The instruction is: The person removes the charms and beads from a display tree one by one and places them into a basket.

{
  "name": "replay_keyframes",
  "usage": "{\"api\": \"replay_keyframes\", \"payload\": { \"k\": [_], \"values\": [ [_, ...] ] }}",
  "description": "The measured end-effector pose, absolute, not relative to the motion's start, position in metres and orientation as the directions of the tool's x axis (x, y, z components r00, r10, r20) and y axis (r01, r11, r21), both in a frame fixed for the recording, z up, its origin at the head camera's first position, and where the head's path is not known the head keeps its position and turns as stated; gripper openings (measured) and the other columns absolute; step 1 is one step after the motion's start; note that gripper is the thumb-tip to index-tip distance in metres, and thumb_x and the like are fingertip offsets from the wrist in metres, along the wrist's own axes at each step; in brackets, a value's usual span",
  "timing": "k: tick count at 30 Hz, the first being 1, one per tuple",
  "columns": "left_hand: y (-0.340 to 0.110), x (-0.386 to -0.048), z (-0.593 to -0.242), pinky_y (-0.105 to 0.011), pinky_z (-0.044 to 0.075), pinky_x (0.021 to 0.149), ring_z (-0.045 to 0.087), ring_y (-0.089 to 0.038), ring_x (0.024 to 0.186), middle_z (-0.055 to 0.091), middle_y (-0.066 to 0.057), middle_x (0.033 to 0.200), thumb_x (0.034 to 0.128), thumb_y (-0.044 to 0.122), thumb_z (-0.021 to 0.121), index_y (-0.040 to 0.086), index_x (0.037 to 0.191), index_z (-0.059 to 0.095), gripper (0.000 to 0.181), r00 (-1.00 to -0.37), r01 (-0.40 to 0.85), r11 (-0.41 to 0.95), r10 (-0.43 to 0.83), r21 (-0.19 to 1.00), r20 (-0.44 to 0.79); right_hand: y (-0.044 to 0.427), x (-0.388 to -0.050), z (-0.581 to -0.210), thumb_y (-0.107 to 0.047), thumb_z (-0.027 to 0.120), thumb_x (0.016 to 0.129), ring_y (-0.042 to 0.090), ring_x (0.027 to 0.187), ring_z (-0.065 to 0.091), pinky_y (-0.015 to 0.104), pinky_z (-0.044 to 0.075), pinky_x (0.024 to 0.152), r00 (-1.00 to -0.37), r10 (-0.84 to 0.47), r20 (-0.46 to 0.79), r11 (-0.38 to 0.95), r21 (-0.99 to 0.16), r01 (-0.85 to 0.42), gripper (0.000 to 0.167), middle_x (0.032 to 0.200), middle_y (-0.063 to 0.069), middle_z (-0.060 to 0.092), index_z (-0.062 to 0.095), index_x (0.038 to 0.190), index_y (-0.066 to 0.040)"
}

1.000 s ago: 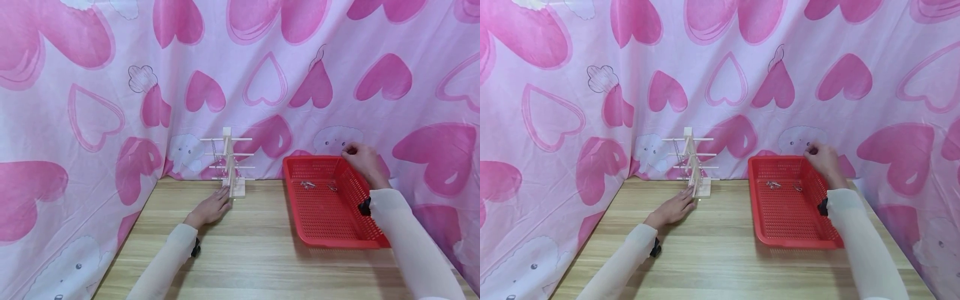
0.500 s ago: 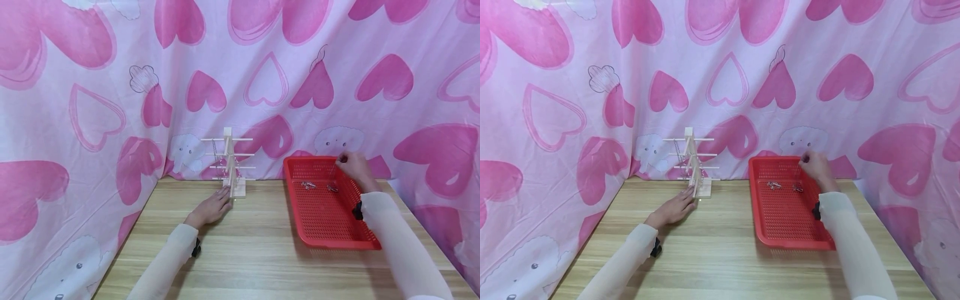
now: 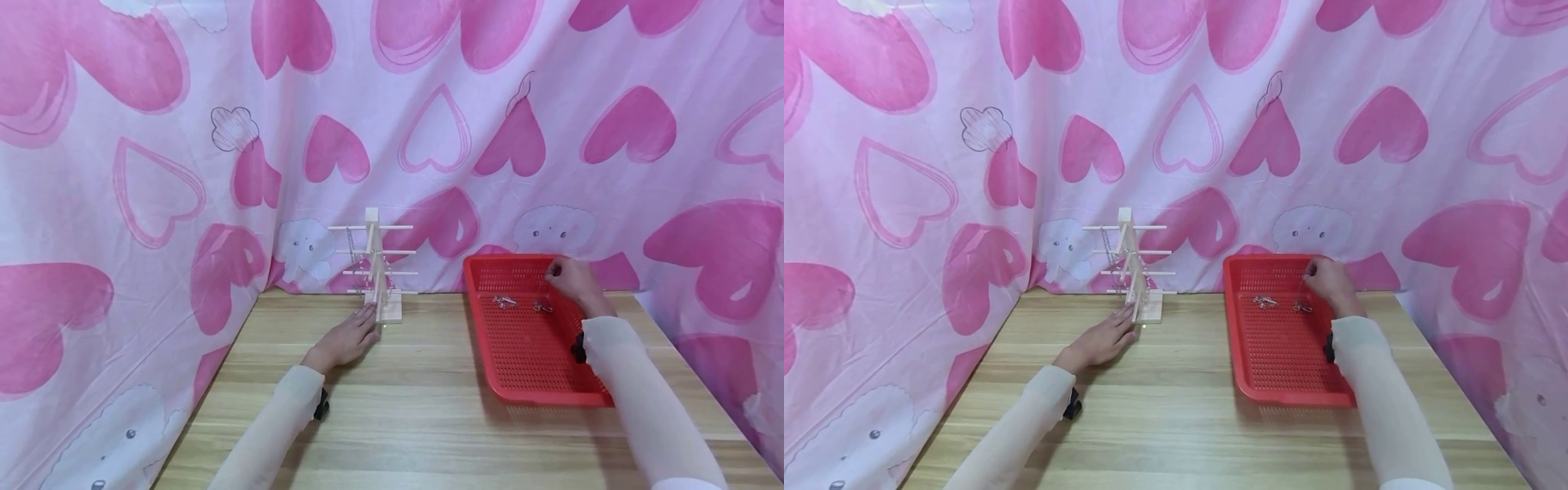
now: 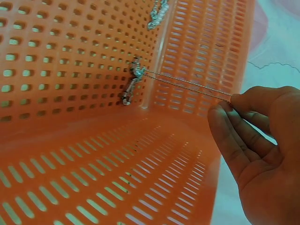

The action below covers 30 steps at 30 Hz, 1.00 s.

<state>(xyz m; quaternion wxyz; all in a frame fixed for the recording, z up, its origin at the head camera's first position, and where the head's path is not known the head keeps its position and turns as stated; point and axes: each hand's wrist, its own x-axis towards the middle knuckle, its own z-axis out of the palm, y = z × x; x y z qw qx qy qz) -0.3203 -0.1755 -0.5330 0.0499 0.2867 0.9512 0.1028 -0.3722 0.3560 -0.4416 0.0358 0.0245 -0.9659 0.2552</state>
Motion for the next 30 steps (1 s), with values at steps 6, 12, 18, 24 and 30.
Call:
{"api": "replay_keyframes", "payload": {
  "k": [6, 12, 18, 24, 30],
  "values": [
    [-0.175, -0.319, -0.531, -0.049, 0.023, 0.136, 0.017, -0.036, 0.166, 0.015, -0.016, 0.179, 0.1162, 0.039, 0.038, 0.003, 0.168, 0.024, 0.065, -0.830, 0.538, 0.810, 0.558, 0.234, -0.021, 0.355, -0.373, -0.447, -0.011, 0.061, 0.104, 0.039, 0.096, 0.060, 0.044, 0.056, 0.077, -1.000, 0.005, -0.014, 0.864, -0.504, 0.011, 0.016, 0.107, 0.026, 0.064, 0.066, 0.111, 0.003],
    [-0.175, -0.319, -0.531, -0.049, 0.021, 0.137, 0.016, -0.035, 0.167, 0.014, -0.016, 0.179, 0.1167, 0.038, 0.036, 0.003, 0.169, 0.021, 0.065, -0.828, 0.541, 0.810, 0.560, 0.226, -0.025, 0.355, -0.377, -0.455, -0.010, 0.060, 0.104, 0.039, 0.094, 0.061, 0.050, 0.057, 0.080, -0.998, -0.001, -0.064, 0.880, -0.474, 0.029, 0.015, 0.105, 0.025, 0.066, 0.066, 0.110, 0.003],
    [-0.175, -0.318, -0.532, -0.049, 0.021, 0.137, 0.016, -0.036, 0.167, 0.014, -0.016, 0.179, 0.1167, 0.038, 0.036, 0.002, 0.169, 0.021, 0.065, -0.828, 0.540, 0.809, 0.560, 0.231, -0.025, 0.357, -0.376, -0.464, -0.009, 0.063, 0.100, 0.037, 0.092, 0.062, 0.048, 0.058, 0.078, -0.994, -0.030, -0.106, 0.875, -0.483, 0.025, 0.013, 0.102, 0.023, 0.067, 0.065, 0.107, 0.001],
    [-0.175, -0.318, -0.532, -0.050, 0.022, 0.136, 0.017, -0.037, 0.166, 0.015, -0.017, 0.178, 0.1166, 0.038, 0.037, 0.001, 0.168, 0.023, 0.065, -0.824, 0.548, 0.805, 0.566, 0.228, -0.021, 0.358, -0.374, -0.469, -0.008, 0.072, 0.095, 0.035, 0.091, 0.064, 0.045, 0.061, 0.078, -0.986, -0.028, -0.167, 0.850, -0.522, 0.065, 0.019, 0.103, 0.022, 0.067, 0.063, 0.109, 0.001],
    [-0.175, -0.318, -0.530, -0.050, 0.021, 0.137, 0.016, -0.037, 0.166, 0.014, -0.016, 0.178, 0.1168, 0.037, 0.037, 0.002, 0.169, 0.021, 0.064, -0.822, 0.549, 0.805, 0.569, 0.224, -0.027, 0.358, -0.373, -0.469, -0.005, 0.075, 0.091, 0.034, 0.089, 0.064, 0.045, 0.062, 0.077, -0.987, -0.035, -0.158, 0.843, -0.534, 0.056, 0.022, 0.101, 0.021, 0.067, 0.062, 0.108, 0.001]
  ]
}}
